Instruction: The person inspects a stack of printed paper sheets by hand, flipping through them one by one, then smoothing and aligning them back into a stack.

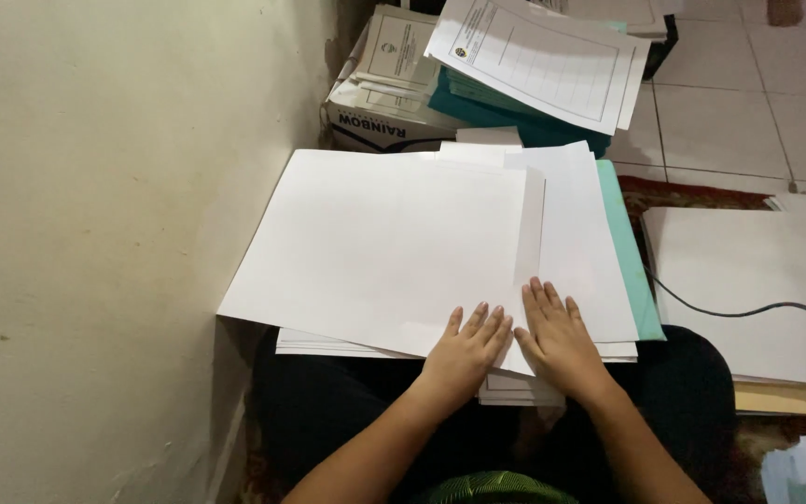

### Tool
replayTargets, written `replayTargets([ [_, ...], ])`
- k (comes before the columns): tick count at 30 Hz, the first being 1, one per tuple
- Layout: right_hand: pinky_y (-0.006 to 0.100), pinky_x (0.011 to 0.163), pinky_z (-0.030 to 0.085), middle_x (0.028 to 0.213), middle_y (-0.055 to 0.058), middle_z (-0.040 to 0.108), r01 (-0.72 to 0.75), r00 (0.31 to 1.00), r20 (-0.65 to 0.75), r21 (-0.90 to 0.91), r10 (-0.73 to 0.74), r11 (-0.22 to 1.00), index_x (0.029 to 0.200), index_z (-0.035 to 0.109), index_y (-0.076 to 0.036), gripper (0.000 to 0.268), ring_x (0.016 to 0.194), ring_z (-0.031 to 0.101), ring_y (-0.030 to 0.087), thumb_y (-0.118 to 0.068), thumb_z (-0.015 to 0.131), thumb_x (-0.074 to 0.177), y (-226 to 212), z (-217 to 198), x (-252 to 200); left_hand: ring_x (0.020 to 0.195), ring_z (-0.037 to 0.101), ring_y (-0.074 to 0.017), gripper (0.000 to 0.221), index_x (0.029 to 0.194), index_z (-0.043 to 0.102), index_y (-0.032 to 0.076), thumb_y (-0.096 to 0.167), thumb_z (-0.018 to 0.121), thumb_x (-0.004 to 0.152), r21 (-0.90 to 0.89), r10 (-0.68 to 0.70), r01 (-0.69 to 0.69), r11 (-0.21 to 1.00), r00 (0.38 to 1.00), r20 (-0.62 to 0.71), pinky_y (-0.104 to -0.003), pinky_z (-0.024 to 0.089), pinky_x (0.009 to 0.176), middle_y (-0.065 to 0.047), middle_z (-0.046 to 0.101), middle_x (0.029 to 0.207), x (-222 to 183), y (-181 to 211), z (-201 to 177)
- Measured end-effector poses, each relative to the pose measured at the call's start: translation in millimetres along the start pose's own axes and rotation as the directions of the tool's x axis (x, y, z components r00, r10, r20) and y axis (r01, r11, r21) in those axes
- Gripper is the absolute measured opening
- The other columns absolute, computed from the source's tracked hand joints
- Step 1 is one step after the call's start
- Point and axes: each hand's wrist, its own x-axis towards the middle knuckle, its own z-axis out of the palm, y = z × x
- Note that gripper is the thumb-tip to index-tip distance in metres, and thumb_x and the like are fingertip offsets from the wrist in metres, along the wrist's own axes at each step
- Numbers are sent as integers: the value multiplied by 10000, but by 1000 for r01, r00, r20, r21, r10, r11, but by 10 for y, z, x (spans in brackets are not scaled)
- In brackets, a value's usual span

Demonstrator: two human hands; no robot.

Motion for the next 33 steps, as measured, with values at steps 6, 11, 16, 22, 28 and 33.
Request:
replayTargets([
  [6,466,1251,-37,1722,120,86,-95,994,-52,-75,91,993,1635,135,-82,715,1587,59,265,-514,160,1066,149,-86,587,1474,383,-379,703,1489,501,87,-19,709,826,-88,26,-9,996,982,185,-678,251,1156,-138,506,1539,28,0,-178],
  [11,464,1250,1,1714,160,126,-95,992,-91,-39,91,995,1626,179,-41,685,1585,106,277,-433,167,1064,38,-240,651,1443,434,-344,638,1463,528,85,-30,676,853,-116,-49,62,991,993,111,-695,245,1143,-129,537,1508,41,-6,1],
  [16,471,1260,27,1710,178,134,-89,994,-65,-82,83,993,1624,170,-30,695,1583,115,296,-436,181,1061,-92,-164,381,1426,458,-336,577,1439,544,53,-23,666,880,-93,-121,125,988,992,47,-724,227,1126,-154,545,1495,41,73,-43],
  [22,483,1251,46,1700,205,157,-71,993,-97,-8,70,997,1616,186,-6,711,1578,133,316,-443,203,1057,-24,-213,564,1463,404,-340,632,1481,499,83,19,669,877,-28,-105,109,994,988,109,-758,190,1120,-136,494,1545,53,85,26],
  [28,495,1247,56,1695,209,197,-65,976,-210,-30,57,997,1612,236,13,687,1574,167,315,-412,247,1072,321,-364,1342,1458,406,-349,621,1465,524,77,-18,680,872,-77,-119,128,989,987,110,-770,176,1105,-151,515,1523,72,97,2],
  [33,490,1247,70,1688,228,207,-53,965,-260,-32,43,998,1603,257,31,692,1572,175,329,-420,236,1078,340,-283,1317,1456,410,-354,614,1443,548,80,-32,690,856,-94,-164,173,980,982,96,-786,190,1088,-147,528,1511,107,145,-86],
])
